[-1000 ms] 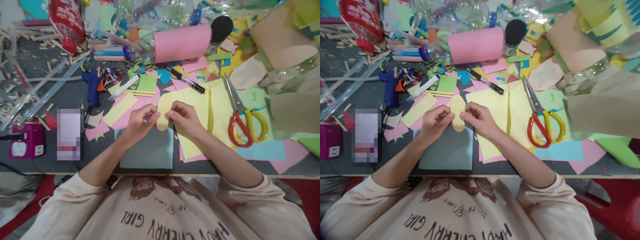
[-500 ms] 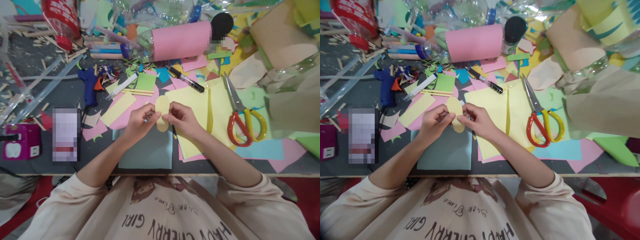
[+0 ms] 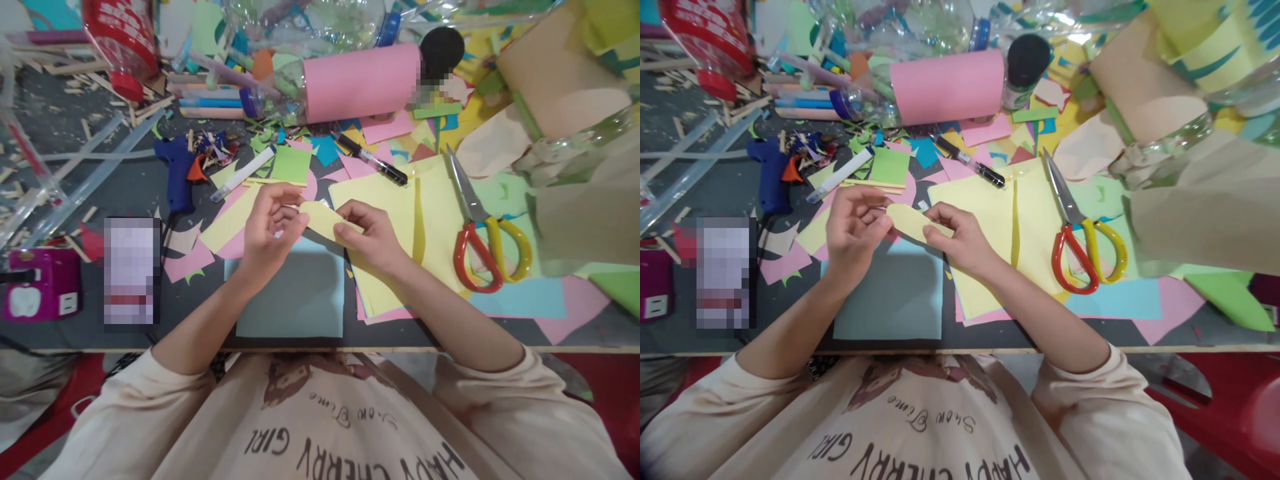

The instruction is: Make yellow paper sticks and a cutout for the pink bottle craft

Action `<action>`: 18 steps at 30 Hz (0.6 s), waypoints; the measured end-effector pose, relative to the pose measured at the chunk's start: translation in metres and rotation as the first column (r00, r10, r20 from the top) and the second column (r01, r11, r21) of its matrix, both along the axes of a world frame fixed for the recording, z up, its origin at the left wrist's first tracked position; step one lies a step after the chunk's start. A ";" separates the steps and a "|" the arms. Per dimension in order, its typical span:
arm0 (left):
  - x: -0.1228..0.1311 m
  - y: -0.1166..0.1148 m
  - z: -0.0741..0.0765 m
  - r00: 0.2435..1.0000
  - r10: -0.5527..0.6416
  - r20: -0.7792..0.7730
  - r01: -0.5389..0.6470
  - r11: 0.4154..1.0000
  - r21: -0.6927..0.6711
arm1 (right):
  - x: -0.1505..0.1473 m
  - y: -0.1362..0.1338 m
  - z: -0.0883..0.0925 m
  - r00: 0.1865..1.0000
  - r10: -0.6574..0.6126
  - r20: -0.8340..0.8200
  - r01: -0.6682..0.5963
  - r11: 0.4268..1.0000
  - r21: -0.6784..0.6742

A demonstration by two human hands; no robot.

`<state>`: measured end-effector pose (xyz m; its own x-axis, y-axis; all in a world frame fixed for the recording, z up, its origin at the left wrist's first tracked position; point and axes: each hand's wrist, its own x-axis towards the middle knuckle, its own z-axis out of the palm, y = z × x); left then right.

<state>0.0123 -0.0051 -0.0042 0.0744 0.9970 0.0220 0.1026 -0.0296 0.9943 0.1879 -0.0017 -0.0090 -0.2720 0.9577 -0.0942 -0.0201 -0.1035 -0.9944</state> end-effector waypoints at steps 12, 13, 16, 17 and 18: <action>-0.001 -0.002 -0.005 0.996 -0.006 -0.091 0.015 0.995 0.094 | 0.001 -0.001 -0.005 0.997 -0.075 0.001 0.075 0.997 -0.010; -0.002 -0.002 -0.005 0.993 -0.019 -0.118 0.035 0.989 0.141 | 0.001 -0.001 -0.005 0.997 -0.079 -0.007 0.079 0.997 -0.009; -0.004 -0.002 -0.003 0.970 -0.041 -0.239 0.110 0.953 0.281 | 0.001 -0.002 -0.006 0.996 -0.091 -0.027 0.090 0.996 -0.025; -0.005 -0.002 -0.003 0.959 -0.036 -0.280 0.131 0.936 0.327 | 0.001 -0.002 -0.006 0.995 -0.097 -0.030 0.096 0.995 -0.033; -0.005 -0.002 -0.003 0.948 -0.028 -0.316 0.149 0.919 0.364 | 0.001 -0.002 -0.006 0.994 -0.105 -0.030 0.104 0.994 -0.040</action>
<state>0.0071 -0.0073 -0.0070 0.2250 0.9059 0.3587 0.3716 -0.4201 0.8279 0.1884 -0.0037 -0.0152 -0.1740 0.9769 -0.1244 -0.0649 -0.1374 -0.9884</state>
